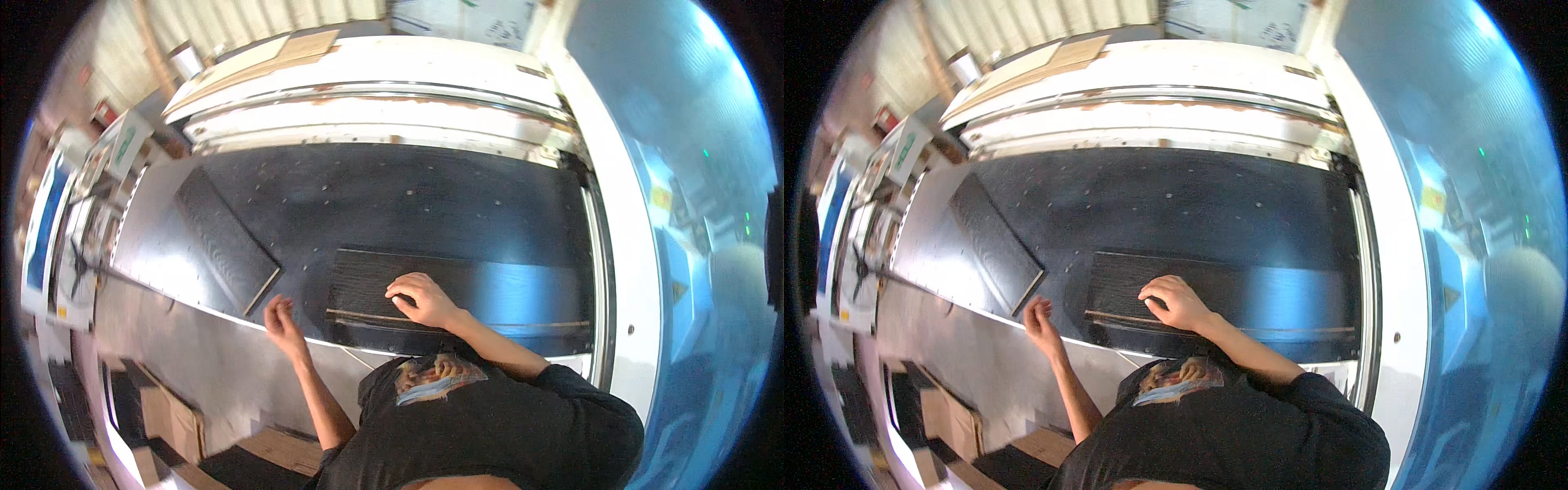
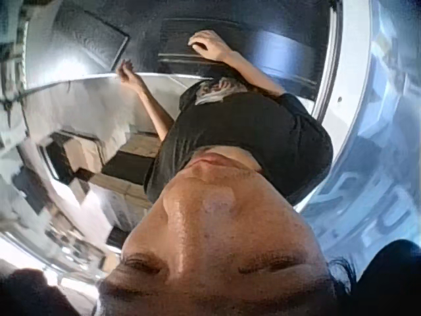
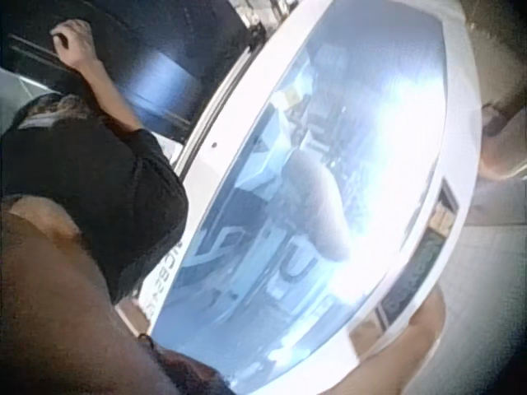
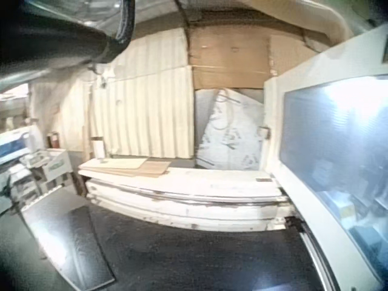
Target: The person picks up wood panels from a stack, places them onto a large woodworking machine bed, uses a yellow air gun to blow dust from the panels and machine surface, and moves panels to a stacking area on the floor.
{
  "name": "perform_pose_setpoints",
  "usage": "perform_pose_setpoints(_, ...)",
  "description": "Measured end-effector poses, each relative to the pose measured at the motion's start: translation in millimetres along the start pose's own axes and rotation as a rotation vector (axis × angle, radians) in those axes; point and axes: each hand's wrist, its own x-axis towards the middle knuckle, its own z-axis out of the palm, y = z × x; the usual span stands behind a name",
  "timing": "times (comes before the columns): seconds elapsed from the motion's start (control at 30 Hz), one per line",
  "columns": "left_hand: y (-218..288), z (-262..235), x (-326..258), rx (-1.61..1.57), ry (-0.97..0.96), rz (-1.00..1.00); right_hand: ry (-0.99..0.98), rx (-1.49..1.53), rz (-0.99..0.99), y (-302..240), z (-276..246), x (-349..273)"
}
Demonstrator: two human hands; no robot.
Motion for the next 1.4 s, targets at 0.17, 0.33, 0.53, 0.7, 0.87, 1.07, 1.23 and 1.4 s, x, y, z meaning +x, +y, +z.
perform_pose_setpoints(0.17,52.7,101.3,8.5,0.366,-0.533,0.392,0.389,-0.236,0.216,0.3,-61.3,-53.1)
perform_pose_setpoints(0.33,59.2,164.0,1.9,0.338,-0.721,0.586,0.909,-0.616,0.547,-11.2,-111.5,-153.7)
perform_pose_setpoints(0.53,57.0,201.7,-32.2,0.354,-1.016,0.653,1.324,-1.144,0.850,-54.3,-113.6,-291.8)
perform_pose_setpoints(0.7,53.9,213.6,-42.0,0.333,-1.031,0.637,1.330,-1.417,1.248,-76.5,-77.0,-360.6)
perform_pose_setpoints(0.87,48.6,214.7,-43.2,0.318,-1.000,0.618,1.023,-1.215,1.151,-76.1,-54.6,-402.4)
perform_pose_setpoints(1.07,51.5,209.7,-41.1,0.343,-0.997,0.615,1.406,-1.392,1.286,-108.0,-60.6,-396.5)
perform_pose_setpoints(1.23,51.1,212.3,-44.1,0.353,-1.018,0.605,1.197,-0.969,1.628,-100.6,-15.1,-473.8)
perform_pose_setpoints(1.4,53.5,215.9,-42.3,0.355,-1.012,0.615,1.557,-0.400,1.489,-105.7,-18.8,-467.5)
